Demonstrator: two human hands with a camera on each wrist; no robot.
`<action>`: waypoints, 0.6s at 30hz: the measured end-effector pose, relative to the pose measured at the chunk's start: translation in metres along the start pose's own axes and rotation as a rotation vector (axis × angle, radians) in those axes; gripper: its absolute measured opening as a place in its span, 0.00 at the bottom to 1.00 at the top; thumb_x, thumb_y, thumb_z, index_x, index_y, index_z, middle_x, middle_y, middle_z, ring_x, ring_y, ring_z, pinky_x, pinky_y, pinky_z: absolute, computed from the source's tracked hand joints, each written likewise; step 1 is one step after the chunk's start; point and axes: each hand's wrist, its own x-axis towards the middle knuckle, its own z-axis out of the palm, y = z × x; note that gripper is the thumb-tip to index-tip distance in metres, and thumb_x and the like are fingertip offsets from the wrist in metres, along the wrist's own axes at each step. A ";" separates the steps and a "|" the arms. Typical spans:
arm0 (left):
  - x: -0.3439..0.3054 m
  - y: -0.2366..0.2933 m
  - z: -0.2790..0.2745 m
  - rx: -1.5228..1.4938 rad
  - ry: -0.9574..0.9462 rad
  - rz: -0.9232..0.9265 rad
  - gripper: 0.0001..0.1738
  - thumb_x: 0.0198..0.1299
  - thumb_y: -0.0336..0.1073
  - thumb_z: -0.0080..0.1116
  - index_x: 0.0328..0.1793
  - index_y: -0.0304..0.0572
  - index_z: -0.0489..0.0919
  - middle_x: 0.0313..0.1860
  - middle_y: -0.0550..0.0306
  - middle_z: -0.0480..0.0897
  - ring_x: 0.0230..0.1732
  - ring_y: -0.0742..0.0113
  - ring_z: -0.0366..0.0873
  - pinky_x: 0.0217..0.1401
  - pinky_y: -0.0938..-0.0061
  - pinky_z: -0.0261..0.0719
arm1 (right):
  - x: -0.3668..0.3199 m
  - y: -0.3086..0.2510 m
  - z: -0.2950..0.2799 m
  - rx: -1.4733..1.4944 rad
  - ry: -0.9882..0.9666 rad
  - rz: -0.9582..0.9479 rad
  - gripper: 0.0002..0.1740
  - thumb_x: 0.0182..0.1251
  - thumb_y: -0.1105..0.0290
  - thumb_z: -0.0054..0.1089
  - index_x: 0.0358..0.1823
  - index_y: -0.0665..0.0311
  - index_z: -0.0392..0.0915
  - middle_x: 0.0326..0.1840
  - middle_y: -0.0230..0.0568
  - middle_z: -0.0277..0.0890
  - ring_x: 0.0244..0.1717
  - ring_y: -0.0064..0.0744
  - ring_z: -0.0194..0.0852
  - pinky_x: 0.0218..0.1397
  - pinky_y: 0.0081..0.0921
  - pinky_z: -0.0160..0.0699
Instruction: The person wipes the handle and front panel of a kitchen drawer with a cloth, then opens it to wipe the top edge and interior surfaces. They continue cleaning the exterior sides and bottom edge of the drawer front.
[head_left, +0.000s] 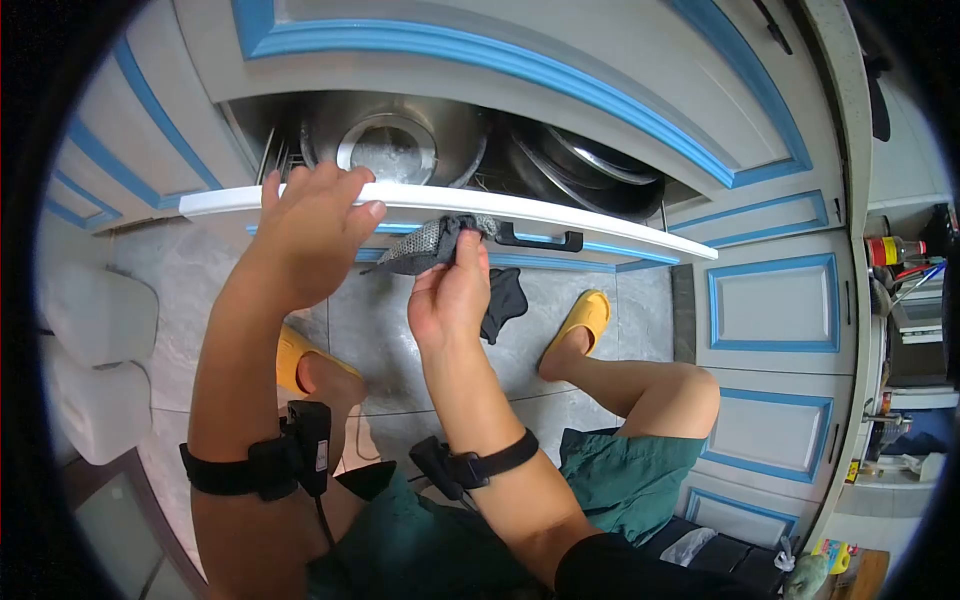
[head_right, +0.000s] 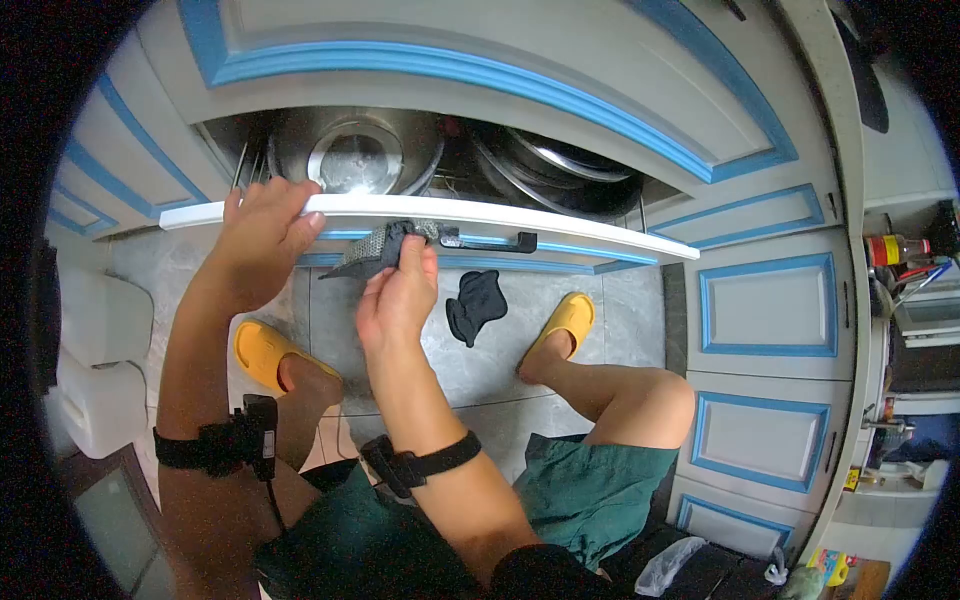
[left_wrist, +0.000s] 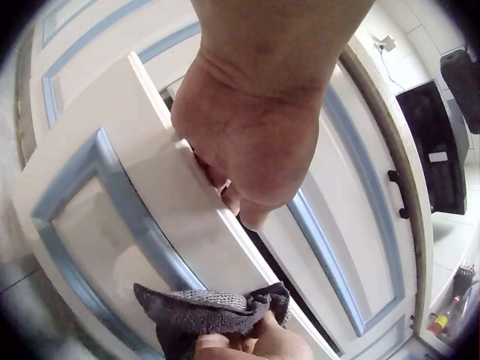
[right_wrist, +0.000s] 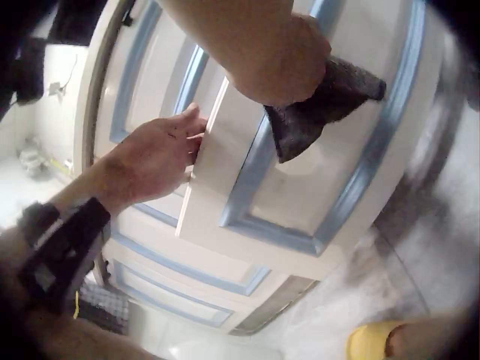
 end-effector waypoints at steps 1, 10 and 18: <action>-0.001 -0.001 0.000 -0.004 0.008 0.010 0.20 0.70 0.45 0.43 0.59 0.41 0.74 0.51 0.46 0.75 0.59 0.48 0.68 0.73 0.45 0.47 | 0.003 0.001 -0.001 -0.006 0.002 0.009 0.02 0.73 0.66 0.54 0.38 0.50 0.73 0.33 0.17 0.73 0.23 0.06 0.59 0.24 0.07 0.57; -0.002 0.001 0.005 0.000 0.039 0.027 0.19 0.69 0.43 0.44 0.59 0.41 0.74 0.51 0.46 0.75 0.58 0.48 0.68 0.72 0.46 0.48 | -0.006 0.036 0.000 0.031 -0.287 0.200 0.18 0.75 0.56 0.49 0.58 0.57 0.71 0.52 0.32 0.77 0.52 0.23 0.75 0.55 0.23 0.75; -0.001 -0.004 -0.001 -0.100 -0.002 0.011 0.21 0.72 0.45 0.35 0.58 0.41 0.74 0.52 0.47 0.74 0.60 0.49 0.68 0.72 0.44 0.48 | 0.013 0.004 -0.016 -0.049 -0.265 0.164 0.13 0.75 0.58 0.49 0.52 0.54 0.73 0.48 0.31 0.78 0.44 0.19 0.77 0.40 0.19 0.77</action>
